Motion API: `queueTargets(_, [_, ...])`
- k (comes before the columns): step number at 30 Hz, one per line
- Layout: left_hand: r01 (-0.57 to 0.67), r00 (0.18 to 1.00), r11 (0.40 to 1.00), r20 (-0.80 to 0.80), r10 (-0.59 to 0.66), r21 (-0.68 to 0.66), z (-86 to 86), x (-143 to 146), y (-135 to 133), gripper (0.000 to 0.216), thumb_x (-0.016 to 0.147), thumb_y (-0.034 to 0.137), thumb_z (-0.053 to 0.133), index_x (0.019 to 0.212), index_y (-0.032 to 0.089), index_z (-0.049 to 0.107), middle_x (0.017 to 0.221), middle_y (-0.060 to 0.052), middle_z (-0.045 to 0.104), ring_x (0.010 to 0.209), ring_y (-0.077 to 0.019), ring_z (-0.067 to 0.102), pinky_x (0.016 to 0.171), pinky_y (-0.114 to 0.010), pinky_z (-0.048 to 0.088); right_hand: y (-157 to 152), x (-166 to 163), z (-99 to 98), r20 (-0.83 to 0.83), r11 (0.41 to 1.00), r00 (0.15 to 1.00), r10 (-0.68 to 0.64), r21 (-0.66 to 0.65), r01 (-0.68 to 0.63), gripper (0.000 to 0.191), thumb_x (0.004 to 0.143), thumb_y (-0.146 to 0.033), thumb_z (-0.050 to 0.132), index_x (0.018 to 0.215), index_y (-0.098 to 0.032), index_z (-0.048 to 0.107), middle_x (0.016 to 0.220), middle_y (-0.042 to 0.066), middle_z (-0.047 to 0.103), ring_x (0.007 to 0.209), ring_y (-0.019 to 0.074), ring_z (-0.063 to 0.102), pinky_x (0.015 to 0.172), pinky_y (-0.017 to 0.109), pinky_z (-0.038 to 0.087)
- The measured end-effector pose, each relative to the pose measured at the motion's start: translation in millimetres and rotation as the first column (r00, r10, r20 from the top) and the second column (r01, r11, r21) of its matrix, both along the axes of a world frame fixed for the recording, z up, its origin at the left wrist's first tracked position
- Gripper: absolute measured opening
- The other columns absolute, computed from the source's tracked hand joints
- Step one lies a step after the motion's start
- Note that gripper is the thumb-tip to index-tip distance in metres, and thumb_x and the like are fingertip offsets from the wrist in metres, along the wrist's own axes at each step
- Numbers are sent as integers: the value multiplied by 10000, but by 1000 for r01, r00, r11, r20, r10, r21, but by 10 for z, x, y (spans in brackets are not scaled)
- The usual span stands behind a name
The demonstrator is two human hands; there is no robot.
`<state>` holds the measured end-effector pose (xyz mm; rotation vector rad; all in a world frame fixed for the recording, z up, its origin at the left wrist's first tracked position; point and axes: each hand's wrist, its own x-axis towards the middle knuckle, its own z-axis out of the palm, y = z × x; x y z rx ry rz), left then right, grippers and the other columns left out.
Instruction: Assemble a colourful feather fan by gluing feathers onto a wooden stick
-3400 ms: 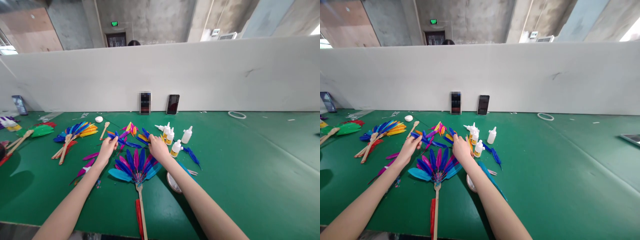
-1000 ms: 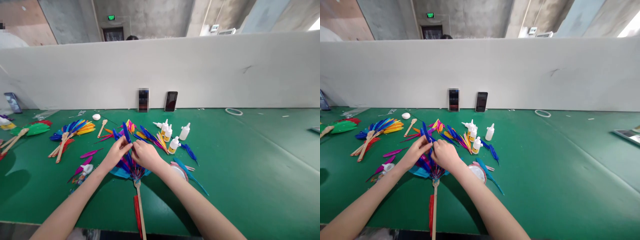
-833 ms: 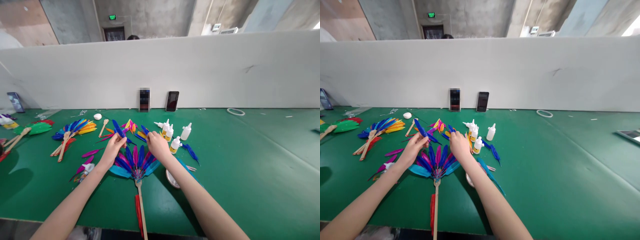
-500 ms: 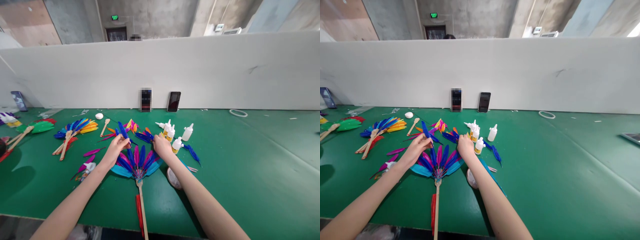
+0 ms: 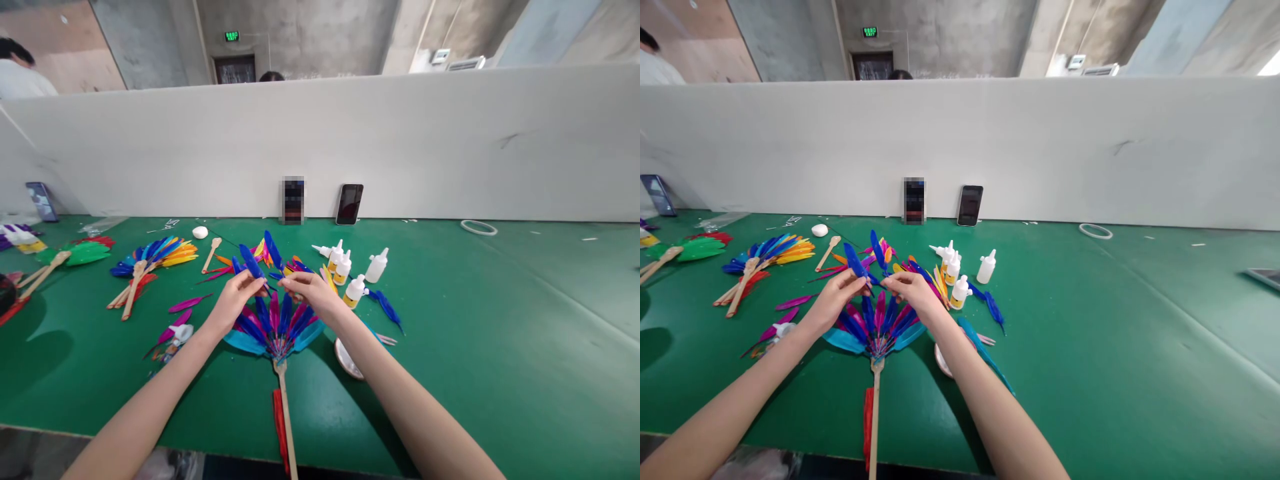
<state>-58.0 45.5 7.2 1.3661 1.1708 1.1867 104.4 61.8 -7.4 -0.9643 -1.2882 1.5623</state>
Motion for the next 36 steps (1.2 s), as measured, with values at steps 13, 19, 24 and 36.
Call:
queueTargets(13, [8, 999, 998, -37, -5, 61, 11, 16, -45, 192, 652, 347, 620, 672, 169, 551, 609, 24, 564, 632, -137, 532, 661, -258, 405, -113, -90, 36, 13, 995, 998, 59, -79, -58, 216, 541, -361, 683, 589, -160, 622, 570, -25, 504, 544, 78, 413, 525, 228, 324])
queueTargets(19, [-32, 999, 999, -22, 32, 39, 13, 53, -51, 202, 629, 349, 629, 627, 169, 535, 555, 39, 521, 566, -121, 496, 601, -244, 384, -154, -109, 43, -15, 992, 996, 90, -89, -91, 239, 556, -374, 679, 599, -155, 594, 573, -30, 517, 550, 78, 463, 532, 220, 353])
queueTargets(24, [-23, 999, 999, -35, 24, 26, 17, 61, -57, 200, 627, 341, 625, 654, 163, 539, 587, 39, 536, 569, -114, 501, 595, -238, 390, -170, -106, 36, -94, 963, 979, 183, -185, -198, 265, 569, -391, 682, 636, -159, 573, 613, -16, 593, 525, 68, 509, 536, 210, 378])
queueTargets(36, [-216, 976, 973, 28, 214, 81, 4, -40, 13, 258, 646, 376, 610, 567, 167, 480, 503, 49, 504, 491, -82, 455, 529, -218, 351, -107, -82, -5, -59, 968, 979, 195, -147, -202, 270, 558, -384, 690, 592, -148, 565, 530, -49, 543, 479, 49, 462, 522, 206, 355])
